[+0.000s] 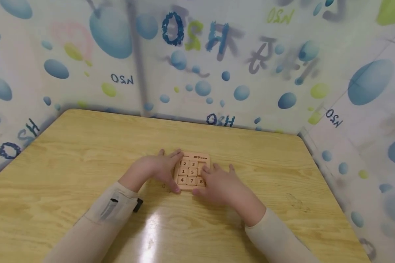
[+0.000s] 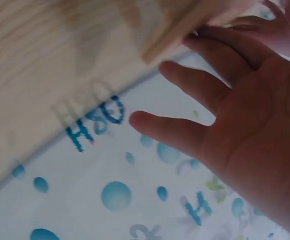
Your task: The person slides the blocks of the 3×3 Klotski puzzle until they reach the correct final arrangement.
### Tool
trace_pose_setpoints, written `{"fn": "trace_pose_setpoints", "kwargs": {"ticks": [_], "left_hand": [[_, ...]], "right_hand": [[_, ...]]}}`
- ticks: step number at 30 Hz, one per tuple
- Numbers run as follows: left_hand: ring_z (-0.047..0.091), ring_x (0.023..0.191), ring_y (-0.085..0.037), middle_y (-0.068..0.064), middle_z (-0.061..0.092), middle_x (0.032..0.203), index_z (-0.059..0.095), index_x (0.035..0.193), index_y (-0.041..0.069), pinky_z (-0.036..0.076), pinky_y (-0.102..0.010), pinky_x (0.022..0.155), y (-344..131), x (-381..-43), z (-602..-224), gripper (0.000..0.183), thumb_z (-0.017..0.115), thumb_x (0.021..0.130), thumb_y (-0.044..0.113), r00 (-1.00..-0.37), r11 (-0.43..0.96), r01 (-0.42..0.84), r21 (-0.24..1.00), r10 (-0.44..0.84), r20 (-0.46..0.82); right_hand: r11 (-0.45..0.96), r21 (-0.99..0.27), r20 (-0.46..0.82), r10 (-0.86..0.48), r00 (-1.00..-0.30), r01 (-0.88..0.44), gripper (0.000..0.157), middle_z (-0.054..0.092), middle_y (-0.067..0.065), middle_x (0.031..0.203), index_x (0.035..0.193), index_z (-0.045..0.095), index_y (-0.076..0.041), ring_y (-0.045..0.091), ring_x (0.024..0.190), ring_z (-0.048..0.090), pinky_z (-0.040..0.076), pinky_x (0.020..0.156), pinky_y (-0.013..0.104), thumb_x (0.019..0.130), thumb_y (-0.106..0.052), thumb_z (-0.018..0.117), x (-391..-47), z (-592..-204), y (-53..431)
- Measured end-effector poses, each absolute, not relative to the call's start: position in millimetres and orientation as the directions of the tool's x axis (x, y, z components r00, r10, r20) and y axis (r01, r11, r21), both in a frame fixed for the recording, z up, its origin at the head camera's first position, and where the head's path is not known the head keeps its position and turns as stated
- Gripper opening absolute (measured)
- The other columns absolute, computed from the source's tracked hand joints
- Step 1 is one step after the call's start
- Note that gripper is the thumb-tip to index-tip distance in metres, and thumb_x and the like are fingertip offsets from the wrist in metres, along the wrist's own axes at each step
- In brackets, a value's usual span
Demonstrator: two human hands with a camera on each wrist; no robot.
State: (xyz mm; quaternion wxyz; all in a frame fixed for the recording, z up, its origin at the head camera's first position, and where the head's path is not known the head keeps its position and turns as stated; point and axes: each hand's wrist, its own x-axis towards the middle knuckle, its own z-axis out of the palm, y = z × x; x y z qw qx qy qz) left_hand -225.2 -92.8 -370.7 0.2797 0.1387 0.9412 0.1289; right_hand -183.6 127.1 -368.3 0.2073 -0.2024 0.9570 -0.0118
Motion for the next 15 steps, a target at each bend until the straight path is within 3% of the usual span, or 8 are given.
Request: {"fn": "trace_pose_setpoints", "kwargs": {"ticks": [4,11,15], "left_hand": [[-0.001,0.165,-0.05,0.008,0.0,0.181,0.008,0.173,0.026,0.012,-0.093,0.114,-91,-226,-369,0.136,0.095,0.073,0.056,-0.81,0.935,0.185,0.303,0.32,-0.492],[0.0,0.164,-0.053,0.005,0.001,0.182,0.009,0.173,0.023,0.014,-0.093,0.114,-93,-227,-371,0.135,0.094,0.074,0.057,-0.804,0.928,0.208,0.309,0.342,-0.486],[0.0,0.163,-0.054,0.005,0.001,0.182,0.009,0.173,0.023,0.015,-0.093,0.114,-93,-227,-371,0.135,0.094,0.075,0.057,-0.801,0.925,0.218,0.313,0.352,-0.484]], "right_hand": [[0.91,-0.097,-0.392,-0.407,-0.825,-0.403,0.078,0.042,0.004,0.171,0.16,0.05,-0.013,0.04,0.162,0.032,0.014,0.125,0.082,0.104,-0.067,0.053,-174,-357,123],[0.89,-0.121,-0.342,-0.453,-0.823,-0.44,0.083,0.03,0.0,0.177,0.167,0.036,-0.016,0.035,0.167,0.018,0.014,0.129,0.078,0.104,-0.068,0.05,-187,-367,111],[0.898,-0.124,-0.348,-0.438,-0.829,-0.423,0.081,0.032,-0.001,0.176,0.167,0.037,-0.016,0.035,0.167,0.019,0.014,0.128,0.079,0.105,-0.067,0.05,-194,-372,114]]}}
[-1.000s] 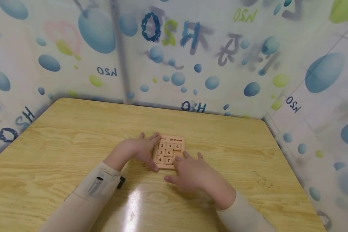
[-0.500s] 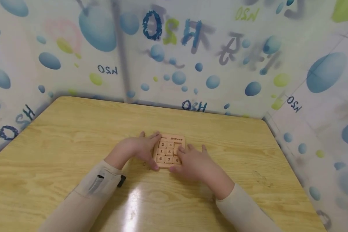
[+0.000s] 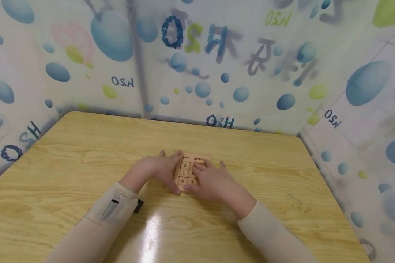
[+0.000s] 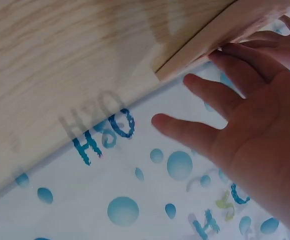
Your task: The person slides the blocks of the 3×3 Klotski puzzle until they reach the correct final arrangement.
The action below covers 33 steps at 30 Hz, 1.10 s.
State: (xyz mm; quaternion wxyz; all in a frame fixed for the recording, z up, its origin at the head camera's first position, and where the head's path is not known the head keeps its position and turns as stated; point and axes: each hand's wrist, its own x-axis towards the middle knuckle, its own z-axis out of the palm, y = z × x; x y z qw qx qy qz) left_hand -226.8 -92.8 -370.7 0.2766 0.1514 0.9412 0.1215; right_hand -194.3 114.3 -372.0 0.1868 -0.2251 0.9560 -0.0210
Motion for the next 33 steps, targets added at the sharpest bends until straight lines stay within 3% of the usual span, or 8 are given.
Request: {"fn": "trace_pose_setpoints", "kwargs": {"ticks": [5,13,21,29,33], "left_hand": [[-0.002,0.164,-0.053,0.006,-0.002,0.182,0.006,0.173,0.023,0.012,-0.091,0.116,-92,-227,-370,0.137,0.094,0.074,0.056,-0.801,0.926,0.214,0.311,0.348,-0.487],[-0.001,0.163,-0.055,0.006,0.0,0.182,0.008,0.174,0.024,0.019,-0.092,0.115,-93,-229,-370,0.133,0.092,0.076,0.059,-0.791,0.928,0.227,0.296,0.353,-0.499],[-0.001,0.164,-0.053,0.005,0.0,0.182,0.009,0.174,0.023,0.015,-0.091,0.117,-91,-227,-370,0.136,0.094,0.074,0.057,-0.8,0.929,0.209,0.307,0.343,-0.492],[-0.003,0.163,-0.056,0.005,-0.002,0.182,0.007,0.174,0.023,0.015,-0.093,0.115,-89,-229,-372,0.134,0.093,0.076,0.058,-0.783,0.926,0.221,0.305,0.355,-0.51],[-0.003,0.162,-0.059,0.001,0.0,0.183,0.008,0.173,0.019,0.016,-0.087,0.121,-91,-230,-370,0.128,0.09,0.081,0.053,-0.778,0.915,0.247,0.319,0.383,-0.498]], "right_hand": [[0.93,-0.023,-0.35,-0.351,-0.869,-0.367,0.077,0.042,0.003,0.172,0.16,0.05,-0.013,0.038,0.166,0.023,0.014,0.128,0.08,0.105,-0.067,0.049,-195,-368,118],[0.851,-0.137,-0.328,-0.522,-0.787,-0.507,0.079,0.027,-0.004,0.178,0.169,0.033,-0.02,0.034,0.168,0.013,0.01,0.129,0.08,0.107,-0.067,0.044,-197,-375,101],[0.906,-0.054,-0.347,-0.411,-0.843,-0.419,0.082,0.034,-0.001,0.176,0.166,0.04,-0.017,0.036,0.168,0.013,0.012,0.129,0.078,0.104,-0.07,0.048,-195,-375,112],[0.831,-0.119,-0.327,-0.55,-0.768,-0.544,0.079,0.033,-0.002,0.175,0.165,0.041,-0.019,0.036,0.167,0.017,0.01,0.132,0.074,0.105,-0.069,0.047,-182,-373,99],[0.837,-0.114,-0.317,-0.542,-0.779,-0.536,0.08,0.031,-0.005,0.176,0.167,0.037,-0.02,0.036,0.168,0.016,0.01,0.131,0.076,0.105,-0.069,0.047,-190,-375,93]]}}
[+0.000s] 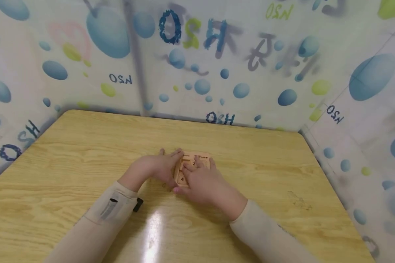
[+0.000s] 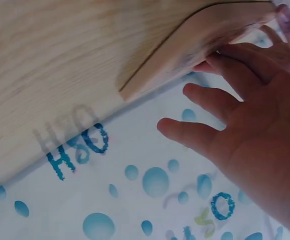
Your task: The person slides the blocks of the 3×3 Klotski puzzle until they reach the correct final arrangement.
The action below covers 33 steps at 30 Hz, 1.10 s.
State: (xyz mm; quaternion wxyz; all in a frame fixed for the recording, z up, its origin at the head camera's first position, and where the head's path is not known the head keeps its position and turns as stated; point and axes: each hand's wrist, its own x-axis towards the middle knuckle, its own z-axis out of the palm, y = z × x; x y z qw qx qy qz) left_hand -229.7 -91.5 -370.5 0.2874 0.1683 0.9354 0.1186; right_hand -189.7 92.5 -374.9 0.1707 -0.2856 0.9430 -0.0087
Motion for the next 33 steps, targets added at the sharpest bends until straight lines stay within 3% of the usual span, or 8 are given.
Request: {"fn": "trace_pose_setpoints", "kwargs": {"ticks": [3,13,18,23,33], "left_hand": [[-0.002,0.161,-0.061,-0.002,0.002,0.183,0.009,0.173,0.016,0.017,-0.081,0.126,-91,-229,-370,0.124,0.088,0.085,0.051,-0.772,0.907,0.275,0.32,0.406,-0.489],[-0.002,0.162,-0.057,0.003,-0.001,0.182,0.006,0.173,0.02,0.012,-0.085,0.122,-90,-228,-366,0.134,0.091,0.077,0.057,-0.795,0.917,0.24,0.319,0.374,-0.478],[-0.001,0.162,-0.058,0.001,0.0,0.182,0.008,0.174,0.019,0.014,-0.084,0.123,-92,-228,-368,0.134,0.092,0.077,0.057,-0.791,0.914,0.236,0.329,0.378,-0.482],[-0.001,0.161,-0.059,0.001,0.001,0.182,0.008,0.173,0.019,0.015,-0.084,0.124,-91,-227,-372,0.135,0.093,0.076,0.056,-0.781,0.909,0.237,0.344,0.389,-0.489],[-0.001,0.162,-0.057,-0.001,0.0,0.182,0.006,0.173,0.017,0.011,-0.084,0.123,-89,-227,-370,0.138,0.095,0.074,0.054,-0.798,0.912,0.231,0.338,0.376,-0.471]], "right_hand": [[0.844,-0.108,-0.314,-0.531,-0.787,-0.526,0.08,0.029,-0.005,0.177,0.168,0.035,-0.021,0.035,0.168,0.015,0.01,0.131,0.076,0.105,-0.069,0.048,-195,-374,93],[0.847,-0.129,-0.391,-0.521,-0.758,-0.516,0.082,0.035,-0.006,0.174,0.164,0.044,-0.02,0.033,0.168,0.017,0.007,0.133,0.072,0.102,-0.073,0.048,-157,-359,93],[0.844,-0.131,-0.349,-0.53,-0.773,-0.52,0.08,0.034,-0.003,0.175,0.165,0.043,-0.019,0.035,0.167,0.017,0.006,0.132,0.074,0.104,-0.07,0.048,-164,-365,89],[0.851,-0.129,-0.394,-0.515,-0.762,-0.509,0.079,0.03,-0.004,0.177,0.166,0.04,-0.02,0.034,0.168,0.014,0.007,0.133,0.073,0.105,-0.069,0.048,-174,-367,96],[0.889,-0.145,-0.426,-0.453,-0.783,-0.435,0.08,0.034,-0.006,0.175,0.163,0.046,-0.019,0.031,0.168,0.015,0.012,0.133,0.072,0.101,-0.069,0.055,-148,-357,113]]}}
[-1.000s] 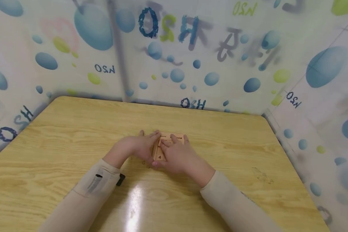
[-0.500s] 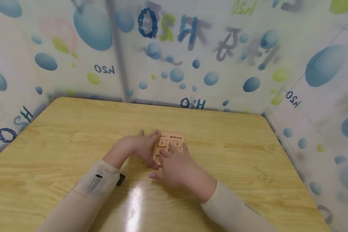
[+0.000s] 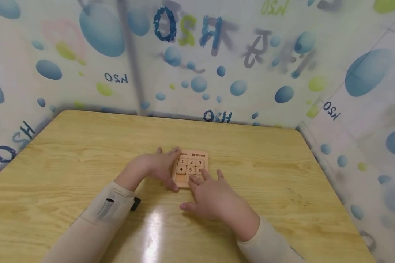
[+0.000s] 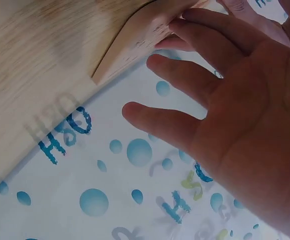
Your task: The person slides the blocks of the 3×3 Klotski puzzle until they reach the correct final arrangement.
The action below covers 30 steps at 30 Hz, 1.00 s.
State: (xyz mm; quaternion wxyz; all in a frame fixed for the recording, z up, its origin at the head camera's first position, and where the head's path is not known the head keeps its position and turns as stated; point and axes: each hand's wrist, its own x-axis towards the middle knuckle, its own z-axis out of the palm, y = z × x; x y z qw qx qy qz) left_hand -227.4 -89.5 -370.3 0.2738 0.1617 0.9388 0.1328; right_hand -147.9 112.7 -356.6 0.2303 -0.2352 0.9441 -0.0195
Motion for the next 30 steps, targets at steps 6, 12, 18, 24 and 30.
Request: {"fn": "trace_pose_setpoints", "kwargs": {"ticks": [6,12,18,24,30], "left_hand": [[0.0,0.162,-0.058,-0.001,0.001,0.182,0.007,0.173,0.017,0.01,-0.082,0.124,-92,-228,-371,0.138,0.095,0.074,0.054,-0.796,0.91,0.23,0.344,0.38,-0.472],[0.0,0.162,-0.056,0.001,0.001,0.182,0.007,0.173,0.019,0.01,-0.081,0.126,-91,-229,-371,0.137,0.094,0.074,0.055,-0.798,0.915,0.219,0.34,0.368,-0.477],[-0.003,0.163,-0.055,0.001,0.0,0.182,0.008,0.173,0.02,0.009,-0.081,0.126,-90,-230,-370,0.135,0.094,0.075,0.053,-0.798,0.914,0.207,0.348,0.364,-0.48],[-0.002,0.163,-0.055,0.002,0.001,0.182,0.009,0.173,0.02,0.008,-0.081,0.126,-88,-230,-369,0.135,0.095,0.074,0.051,-0.798,0.914,0.191,0.357,0.356,-0.485],[-0.003,0.164,-0.054,0.002,0.001,0.182,0.009,0.173,0.02,0.01,-0.082,0.125,-90,-229,-371,0.136,0.096,0.074,0.051,-0.801,0.912,0.187,0.366,0.357,-0.481]], "right_hand": [[0.893,-0.142,-0.414,-0.446,-0.794,-0.428,0.078,0.035,-0.004,0.174,0.162,0.047,-0.018,0.033,0.168,0.018,0.012,0.132,0.073,0.102,-0.068,0.056,-147,-355,115],[0.91,-0.142,-0.428,-0.412,-0.805,-0.39,0.077,0.038,-0.003,0.173,0.161,0.049,-0.017,0.033,0.167,0.02,0.009,0.132,0.074,0.102,-0.067,0.056,-147,-350,122],[0.917,-0.125,-0.417,-0.396,-0.818,-0.38,0.077,0.038,0.001,0.174,0.161,0.049,-0.016,0.039,0.166,0.022,0.009,0.13,0.078,0.103,-0.066,0.055,-149,-346,133],[0.937,-0.143,-0.426,-0.348,-0.835,-0.317,0.078,0.039,0.005,0.173,0.162,0.047,-0.013,0.044,0.165,0.022,0.009,0.127,0.081,0.104,-0.063,0.056,-157,-346,146],[0.937,-0.183,-0.448,-0.349,-0.823,-0.298,0.078,0.038,0.002,0.174,0.163,0.045,-0.015,0.043,0.165,0.021,0.006,0.128,0.079,0.103,-0.064,0.057,-160,-345,148]]}}
